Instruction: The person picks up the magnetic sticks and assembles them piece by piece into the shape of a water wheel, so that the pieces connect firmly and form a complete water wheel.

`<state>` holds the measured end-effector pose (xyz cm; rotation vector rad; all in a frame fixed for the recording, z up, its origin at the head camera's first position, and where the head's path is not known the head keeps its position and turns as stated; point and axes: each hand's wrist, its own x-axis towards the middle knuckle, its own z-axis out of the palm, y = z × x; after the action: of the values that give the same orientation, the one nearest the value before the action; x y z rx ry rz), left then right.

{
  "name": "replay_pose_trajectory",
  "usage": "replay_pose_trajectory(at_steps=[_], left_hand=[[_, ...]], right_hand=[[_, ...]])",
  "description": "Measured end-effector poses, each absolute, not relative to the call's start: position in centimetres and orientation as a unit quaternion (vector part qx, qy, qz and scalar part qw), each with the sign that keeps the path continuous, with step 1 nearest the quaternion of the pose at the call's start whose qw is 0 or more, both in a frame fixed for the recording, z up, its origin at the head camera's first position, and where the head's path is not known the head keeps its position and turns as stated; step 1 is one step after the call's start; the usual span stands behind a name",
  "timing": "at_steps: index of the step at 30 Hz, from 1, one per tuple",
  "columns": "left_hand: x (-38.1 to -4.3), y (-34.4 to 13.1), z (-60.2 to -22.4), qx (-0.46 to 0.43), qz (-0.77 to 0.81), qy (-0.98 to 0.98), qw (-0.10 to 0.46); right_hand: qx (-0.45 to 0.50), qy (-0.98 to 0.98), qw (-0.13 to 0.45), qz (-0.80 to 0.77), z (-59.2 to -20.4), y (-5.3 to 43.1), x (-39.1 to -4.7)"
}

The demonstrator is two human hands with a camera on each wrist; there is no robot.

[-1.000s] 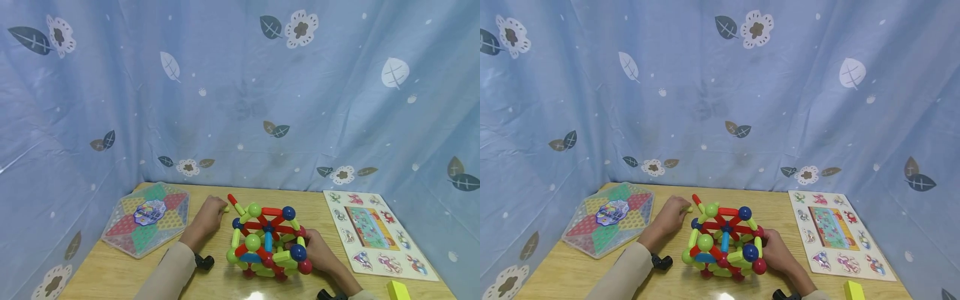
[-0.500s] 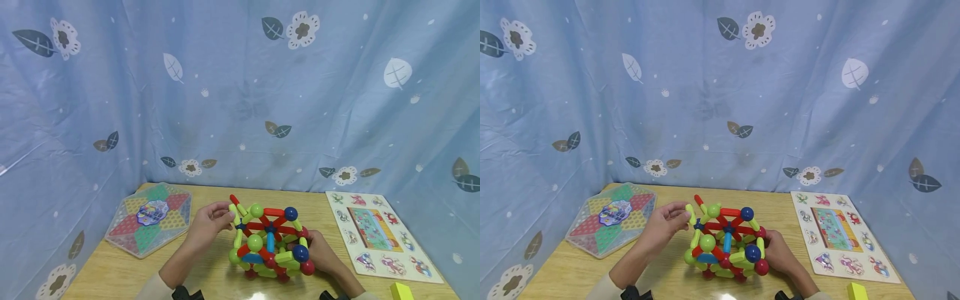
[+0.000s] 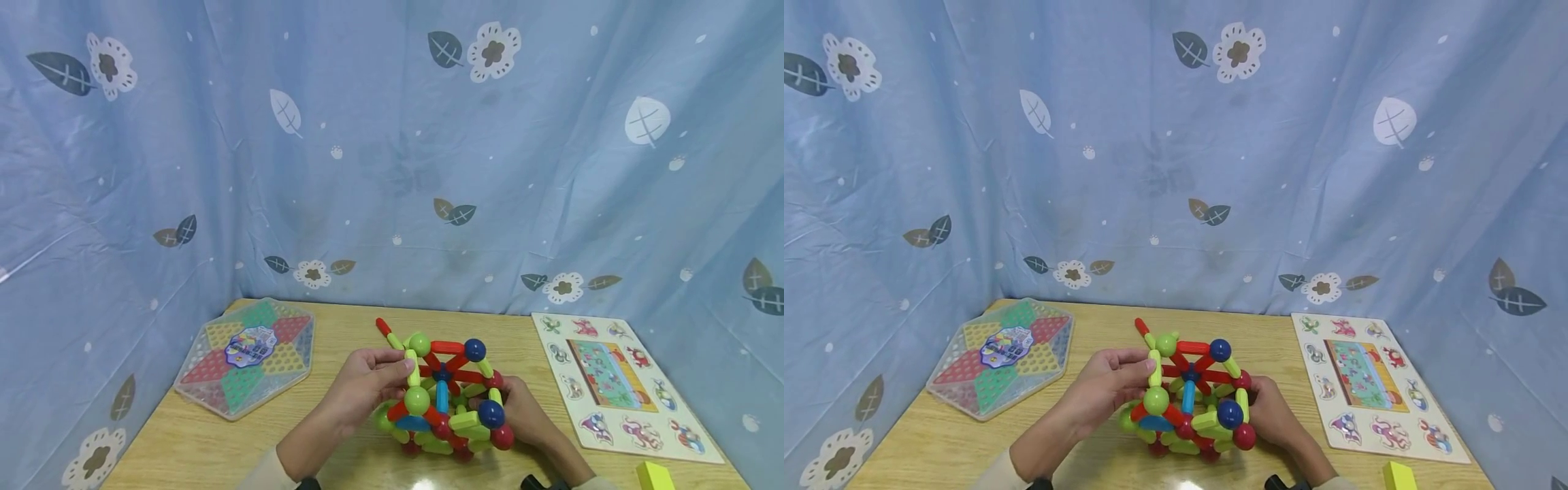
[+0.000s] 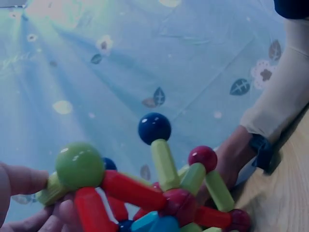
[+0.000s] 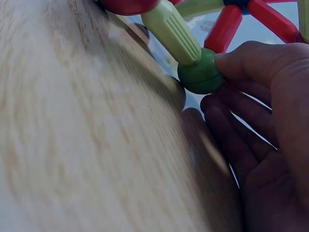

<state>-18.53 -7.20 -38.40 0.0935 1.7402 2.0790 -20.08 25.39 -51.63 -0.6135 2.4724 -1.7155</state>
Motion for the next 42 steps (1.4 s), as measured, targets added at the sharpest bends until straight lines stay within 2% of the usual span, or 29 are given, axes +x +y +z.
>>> replay_pose_trajectory(at_steps=[7,11,35,37,39,42], left_hand=[[-18.8,-7.2,-38.3,0.066,0.741,0.605,0.284],[-18.6,-7.0,-38.5,0.063,0.742,0.595,0.303],[-18.5,-6.7,-39.3,0.051,0.762,0.576,0.292],[-18.5,-7.0,-39.4,0.057,0.754,0.593,0.277],[-18.5,-7.7,-39.3,0.069,0.743,0.622,0.236],[-18.8,-9.0,-39.8,0.076,0.704,0.697,0.111]], right_hand=[[-0.217,0.796,0.028,-0.565,-51.8,25.4,-20.2],[-0.215,0.794,0.028,-0.567,-52.0,25.4,-20.3],[-0.190,0.817,0.038,-0.543,-51.7,25.4,-20.3],[-0.191,0.817,0.037,-0.543,-51.8,25.3,-20.3],[-0.188,0.816,0.040,-0.546,-51.8,25.2,-20.2],[-0.178,0.817,0.045,-0.547,-51.9,25.1,-20.1]])
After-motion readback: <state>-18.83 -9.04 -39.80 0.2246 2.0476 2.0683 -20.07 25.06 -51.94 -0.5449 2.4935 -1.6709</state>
